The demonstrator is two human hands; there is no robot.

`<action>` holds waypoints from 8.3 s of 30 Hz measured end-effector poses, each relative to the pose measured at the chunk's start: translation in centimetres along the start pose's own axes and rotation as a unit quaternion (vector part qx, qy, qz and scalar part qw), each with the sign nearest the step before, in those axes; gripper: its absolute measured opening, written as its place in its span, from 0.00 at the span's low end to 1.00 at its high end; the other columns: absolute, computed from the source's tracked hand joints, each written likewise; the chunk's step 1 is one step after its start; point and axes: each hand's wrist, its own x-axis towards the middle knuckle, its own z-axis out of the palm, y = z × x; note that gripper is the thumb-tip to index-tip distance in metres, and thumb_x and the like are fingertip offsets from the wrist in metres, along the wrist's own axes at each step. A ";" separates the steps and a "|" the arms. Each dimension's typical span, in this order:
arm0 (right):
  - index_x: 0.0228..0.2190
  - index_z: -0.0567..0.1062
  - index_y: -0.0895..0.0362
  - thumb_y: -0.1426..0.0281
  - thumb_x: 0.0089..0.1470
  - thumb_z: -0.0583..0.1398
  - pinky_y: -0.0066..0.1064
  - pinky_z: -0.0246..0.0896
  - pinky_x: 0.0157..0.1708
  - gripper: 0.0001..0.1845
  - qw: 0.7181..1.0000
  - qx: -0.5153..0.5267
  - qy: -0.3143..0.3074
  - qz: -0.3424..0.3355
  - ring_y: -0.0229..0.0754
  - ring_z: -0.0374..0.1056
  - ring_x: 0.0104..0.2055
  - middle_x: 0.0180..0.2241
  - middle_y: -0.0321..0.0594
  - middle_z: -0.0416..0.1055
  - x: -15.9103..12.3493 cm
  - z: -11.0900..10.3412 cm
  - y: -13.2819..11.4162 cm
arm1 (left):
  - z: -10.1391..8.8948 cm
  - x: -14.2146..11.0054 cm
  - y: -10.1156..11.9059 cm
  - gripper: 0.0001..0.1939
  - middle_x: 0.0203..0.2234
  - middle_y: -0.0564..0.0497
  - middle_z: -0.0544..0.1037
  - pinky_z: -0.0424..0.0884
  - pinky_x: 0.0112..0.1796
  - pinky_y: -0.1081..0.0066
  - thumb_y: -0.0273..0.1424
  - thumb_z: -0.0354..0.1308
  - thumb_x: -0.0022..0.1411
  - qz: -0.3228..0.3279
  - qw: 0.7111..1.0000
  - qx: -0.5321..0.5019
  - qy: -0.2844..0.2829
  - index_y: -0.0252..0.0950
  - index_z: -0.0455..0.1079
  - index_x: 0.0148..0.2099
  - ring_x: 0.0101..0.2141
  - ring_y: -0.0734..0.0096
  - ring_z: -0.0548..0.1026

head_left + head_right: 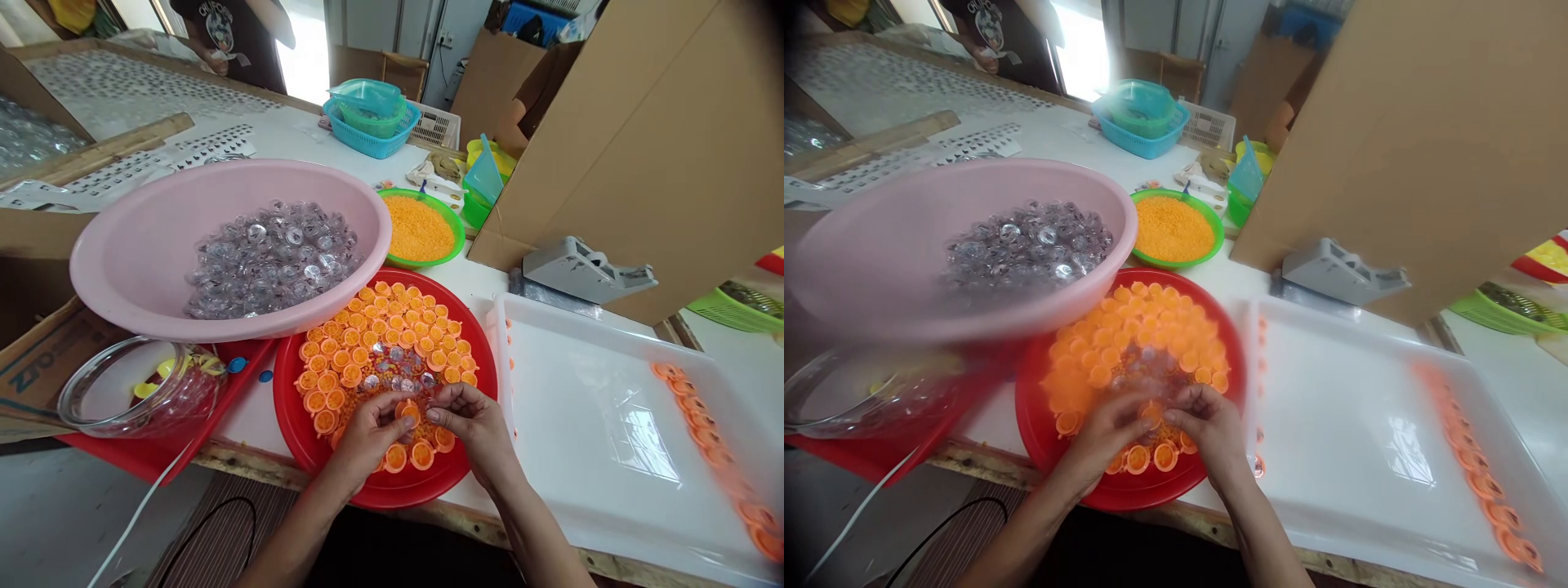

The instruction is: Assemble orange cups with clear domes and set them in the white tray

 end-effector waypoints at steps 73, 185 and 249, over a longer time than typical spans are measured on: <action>0.32 0.75 0.53 0.70 0.51 0.64 0.31 0.67 0.32 0.04 0.975 -0.175 0.013 -0.133 0.40 0.68 0.31 0.30 0.37 0.71 -2.0 1.2 -0.8 | 1.5 -1.5 0.3 0.14 0.44 0.49 0.78 0.73 0.46 0.67 0.28 0.61 0.58 0.186 0.982 0.036 0.024 0.39 0.70 0.48 0.46 0.63 0.76; 0.22 0.74 0.56 0.79 0.44 0.60 0.29 0.59 0.33 0.07 0.855 -0.488 -0.084 -0.155 0.40 0.66 0.31 0.28 0.39 0.72 5.4 1.3 -1.4 | -0.7 -1.1 -0.2 0.13 0.36 0.47 0.78 0.74 0.34 0.68 0.24 0.58 0.52 0.242 0.879 0.402 0.083 0.35 0.74 0.41 0.36 0.63 0.77; 0.27 0.78 0.55 0.61 0.46 0.66 0.29 0.66 0.27 0.10 0.960 -0.234 0.098 -0.116 0.43 0.72 0.28 0.27 0.38 0.78 -2.1 0.1 1.7 | 1.4 -1.5 -1.0 0.13 0.40 0.48 0.82 0.75 0.46 0.67 0.32 0.61 0.57 0.136 0.981 0.137 0.027 0.36 0.76 0.45 0.43 0.61 0.79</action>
